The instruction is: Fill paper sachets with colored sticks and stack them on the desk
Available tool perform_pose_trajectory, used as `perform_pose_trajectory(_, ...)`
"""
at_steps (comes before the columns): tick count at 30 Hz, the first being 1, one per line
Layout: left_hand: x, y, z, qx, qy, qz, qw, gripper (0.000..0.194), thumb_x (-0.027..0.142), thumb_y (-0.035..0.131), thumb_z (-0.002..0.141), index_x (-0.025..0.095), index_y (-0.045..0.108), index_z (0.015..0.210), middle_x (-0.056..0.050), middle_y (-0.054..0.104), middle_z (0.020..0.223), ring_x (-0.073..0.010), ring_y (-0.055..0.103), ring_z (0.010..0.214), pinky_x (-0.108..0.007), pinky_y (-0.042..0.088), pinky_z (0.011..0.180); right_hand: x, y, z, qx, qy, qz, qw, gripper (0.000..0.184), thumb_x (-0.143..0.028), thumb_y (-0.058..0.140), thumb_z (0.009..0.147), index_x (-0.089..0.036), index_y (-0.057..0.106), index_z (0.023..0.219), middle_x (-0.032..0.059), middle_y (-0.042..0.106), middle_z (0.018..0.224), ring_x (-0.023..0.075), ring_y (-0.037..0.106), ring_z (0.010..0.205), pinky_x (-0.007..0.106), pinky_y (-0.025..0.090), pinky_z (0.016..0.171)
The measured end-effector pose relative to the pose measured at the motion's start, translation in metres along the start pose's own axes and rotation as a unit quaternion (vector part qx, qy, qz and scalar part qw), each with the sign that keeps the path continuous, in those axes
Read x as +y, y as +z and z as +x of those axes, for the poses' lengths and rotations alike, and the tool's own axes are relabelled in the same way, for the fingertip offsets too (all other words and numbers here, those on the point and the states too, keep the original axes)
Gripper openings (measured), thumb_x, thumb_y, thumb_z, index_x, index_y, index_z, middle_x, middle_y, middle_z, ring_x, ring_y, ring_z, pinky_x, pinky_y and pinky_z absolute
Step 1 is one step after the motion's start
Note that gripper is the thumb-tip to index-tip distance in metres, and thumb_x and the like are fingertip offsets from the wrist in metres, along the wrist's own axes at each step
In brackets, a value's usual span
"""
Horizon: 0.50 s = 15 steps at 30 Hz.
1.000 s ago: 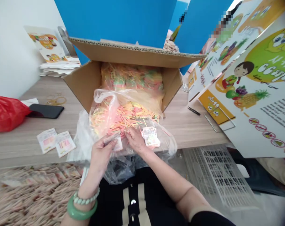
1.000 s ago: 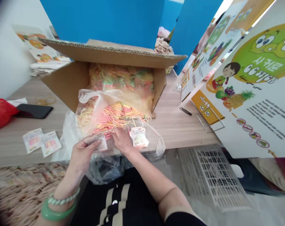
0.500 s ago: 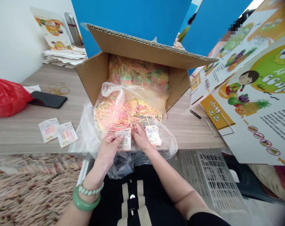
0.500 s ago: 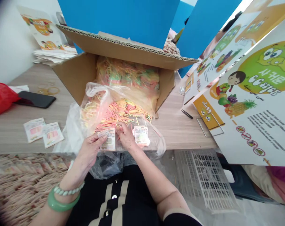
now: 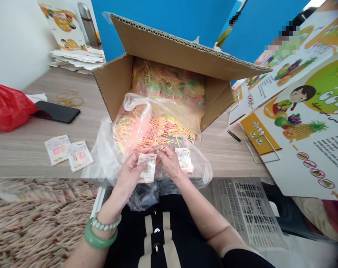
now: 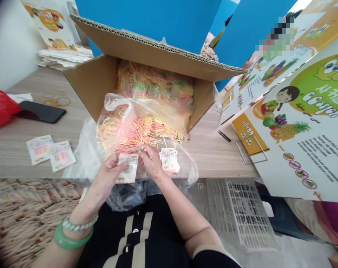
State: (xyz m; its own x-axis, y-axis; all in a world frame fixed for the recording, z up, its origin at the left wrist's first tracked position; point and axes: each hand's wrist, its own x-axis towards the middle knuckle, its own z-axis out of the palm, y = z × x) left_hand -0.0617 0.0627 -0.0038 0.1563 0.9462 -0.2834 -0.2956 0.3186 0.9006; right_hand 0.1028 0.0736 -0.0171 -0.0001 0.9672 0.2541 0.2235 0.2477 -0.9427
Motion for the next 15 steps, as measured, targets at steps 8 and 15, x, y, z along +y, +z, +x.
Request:
perform_pose_trajectory(8, -0.005, 0.001, 0.0, -0.032, -0.019, -0.03, 0.999, 0.043, 0.023, 0.081, 0.062, 0.018, 0.065, 0.102, -0.001, 0.072, 0.086, -0.0184, 0.066, 0.075, -0.031, 0.053, 0.072, 0.025, 0.004, -0.005, -0.023, 0.114, 0.034, 0.993, 0.015, -0.033, 0.055, 0.089, -0.025, 0.059, 0.1, -0.002, 0.063, 0.084, 0.0159, 0.059, 0.074, 0.028, 0.049, 0.071)
perform_pose_trajectory(15, -0.009, -0.003, -0.002, -0.017, -0.08, -0.013, 0.997, 0.032, 0.034, 0.084, 0.061, 0.015, 0.077, 0.085, -0.004, 0.075, 0.077, -0.0187, 0.066, 0.067, -0.03, 0.053, 0.066, 0.018, 0.002, -0.006, -0.056, 0.089, -0.008, 0.994, 0.015, -0.024, 0.05, 0.087, -0.025, 0.064, 0.088, -0.0013, 0.065, 0.083, 0.0178, 0.062, 0.084, 0.032, 0.05, 0.083)
